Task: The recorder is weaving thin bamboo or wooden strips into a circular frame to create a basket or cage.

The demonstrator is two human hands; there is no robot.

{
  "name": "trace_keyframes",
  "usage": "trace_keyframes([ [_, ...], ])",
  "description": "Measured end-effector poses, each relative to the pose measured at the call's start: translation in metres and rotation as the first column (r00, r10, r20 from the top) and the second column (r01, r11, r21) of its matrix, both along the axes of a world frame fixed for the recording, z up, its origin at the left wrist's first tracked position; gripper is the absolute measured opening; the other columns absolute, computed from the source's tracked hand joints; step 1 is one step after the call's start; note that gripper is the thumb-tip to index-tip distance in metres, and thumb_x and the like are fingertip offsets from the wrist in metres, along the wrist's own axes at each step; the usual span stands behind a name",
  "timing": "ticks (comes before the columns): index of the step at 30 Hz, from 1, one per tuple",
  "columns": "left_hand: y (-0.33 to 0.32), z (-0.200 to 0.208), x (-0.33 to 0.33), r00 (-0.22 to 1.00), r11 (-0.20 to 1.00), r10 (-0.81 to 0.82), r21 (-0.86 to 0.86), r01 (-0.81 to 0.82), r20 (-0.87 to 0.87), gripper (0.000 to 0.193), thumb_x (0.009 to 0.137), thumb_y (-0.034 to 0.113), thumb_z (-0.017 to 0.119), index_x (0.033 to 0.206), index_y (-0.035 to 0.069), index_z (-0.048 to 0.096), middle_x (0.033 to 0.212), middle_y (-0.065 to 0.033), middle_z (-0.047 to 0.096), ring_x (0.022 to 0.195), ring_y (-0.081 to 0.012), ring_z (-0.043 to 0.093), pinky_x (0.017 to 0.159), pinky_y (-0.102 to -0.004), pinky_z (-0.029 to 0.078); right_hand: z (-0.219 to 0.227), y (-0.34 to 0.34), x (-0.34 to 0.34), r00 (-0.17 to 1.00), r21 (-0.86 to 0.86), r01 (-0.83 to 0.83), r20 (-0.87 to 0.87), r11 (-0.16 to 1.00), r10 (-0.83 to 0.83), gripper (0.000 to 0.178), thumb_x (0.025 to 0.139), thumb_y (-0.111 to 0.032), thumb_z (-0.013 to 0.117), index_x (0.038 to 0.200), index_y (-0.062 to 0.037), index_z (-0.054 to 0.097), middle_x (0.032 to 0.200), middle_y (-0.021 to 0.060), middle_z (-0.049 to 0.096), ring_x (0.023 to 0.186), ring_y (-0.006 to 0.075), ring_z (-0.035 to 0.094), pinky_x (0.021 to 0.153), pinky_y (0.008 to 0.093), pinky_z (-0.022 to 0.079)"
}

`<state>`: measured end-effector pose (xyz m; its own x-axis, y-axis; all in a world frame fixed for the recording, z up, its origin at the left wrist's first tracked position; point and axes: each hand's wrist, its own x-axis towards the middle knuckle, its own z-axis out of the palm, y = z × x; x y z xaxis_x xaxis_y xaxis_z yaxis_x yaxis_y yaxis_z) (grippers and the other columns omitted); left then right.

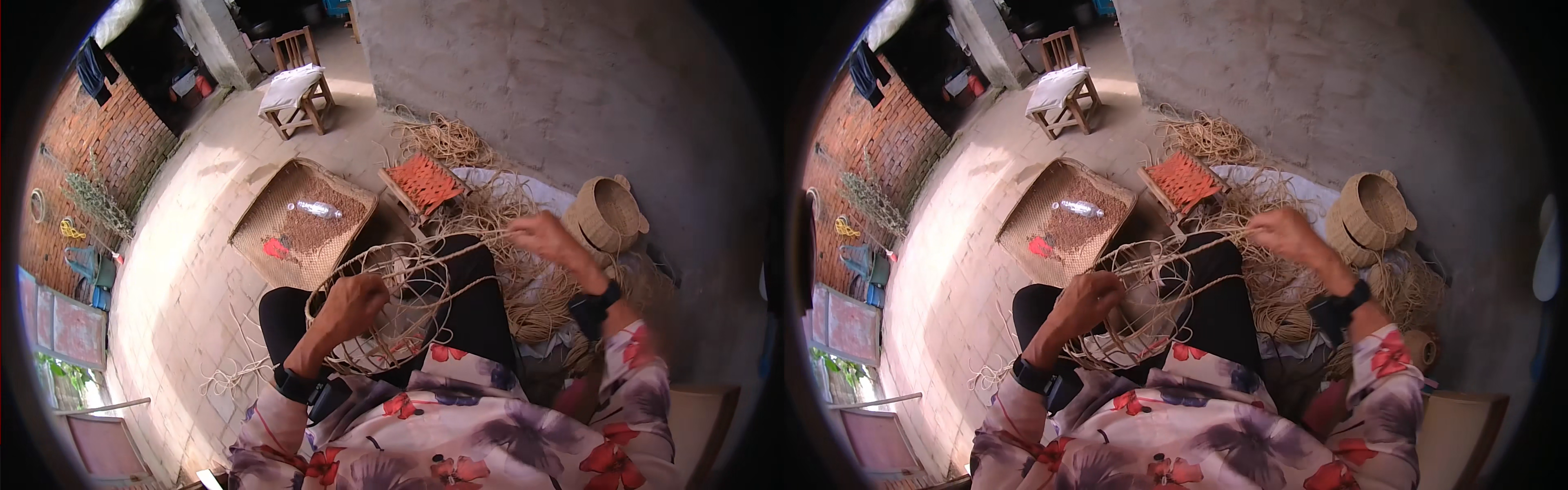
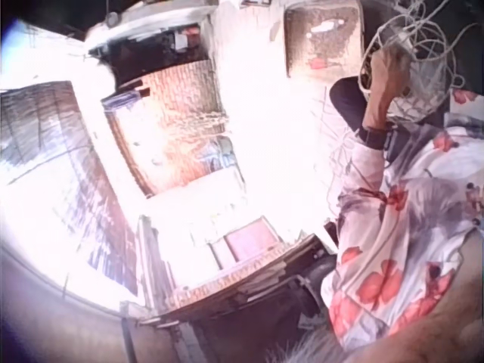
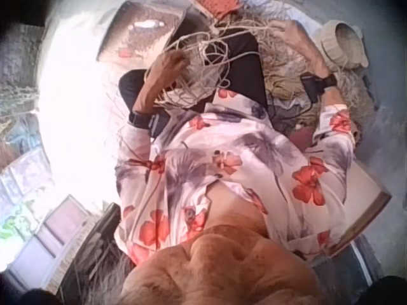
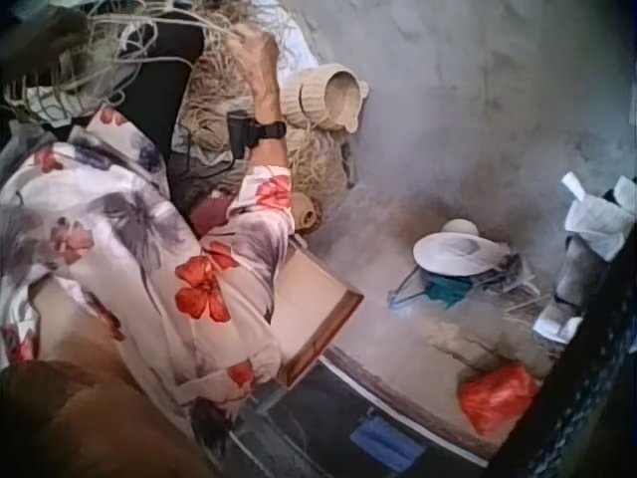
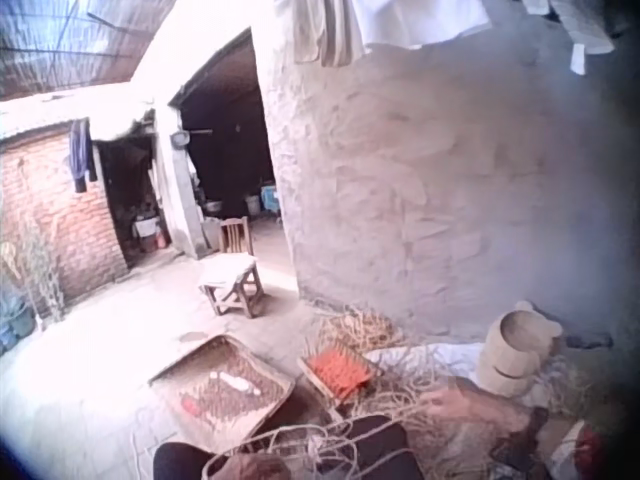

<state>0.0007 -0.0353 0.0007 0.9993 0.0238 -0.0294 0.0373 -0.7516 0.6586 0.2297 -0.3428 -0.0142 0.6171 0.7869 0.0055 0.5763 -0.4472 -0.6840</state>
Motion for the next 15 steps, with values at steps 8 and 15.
trace_keyframes([
  [8, 0.005, -0.009, 0.005, 0.998, 0.998, -0.046, -0.036, 0.047, 0.036, 0.013, 0.082, 0.014, 0.06, 0.083, 0.001, 0.065, 0.102, -0.0168, 0.063, 0.098, -0.0342, 0.061, 0.086, -0.04, 0.048, -0.013, -0.406, 0.12, 0.274, -0.025, 0.931, 0.705, 0.363, -0.654, 0.036, 0.09, -0.033, 0.055, 0.101, 0.0006, 0.063, 0.092, 0.0215, 0.065, 0.084, 0.0358, 0.062, 0.075, 0.044, 0.047],
  [15, 0.003, -0.006, 0.003, 0.991, 0.996, -0.084, 0.043, 0.08, 0.104, 0.012, 0.086, 0.014, 0.062, 0.087, 0.003, 0.065, 0.124, -0.0157, 0.06, 0.108, -0.0343, 0.061, 0.092, -0.0389, 0.048, -0.086, -0.272, 0.08, 0.922, -0.61, 0.358, 0.352, 0.707, -0.163, 0.037, 0.061, -0.031, 0.077, 0.086, -0.0038, 0.069, 0.085, 0.0198, 0.067, 0.081, 0.0375, 0.065, 0.072, 0.0446, 0.051],
])
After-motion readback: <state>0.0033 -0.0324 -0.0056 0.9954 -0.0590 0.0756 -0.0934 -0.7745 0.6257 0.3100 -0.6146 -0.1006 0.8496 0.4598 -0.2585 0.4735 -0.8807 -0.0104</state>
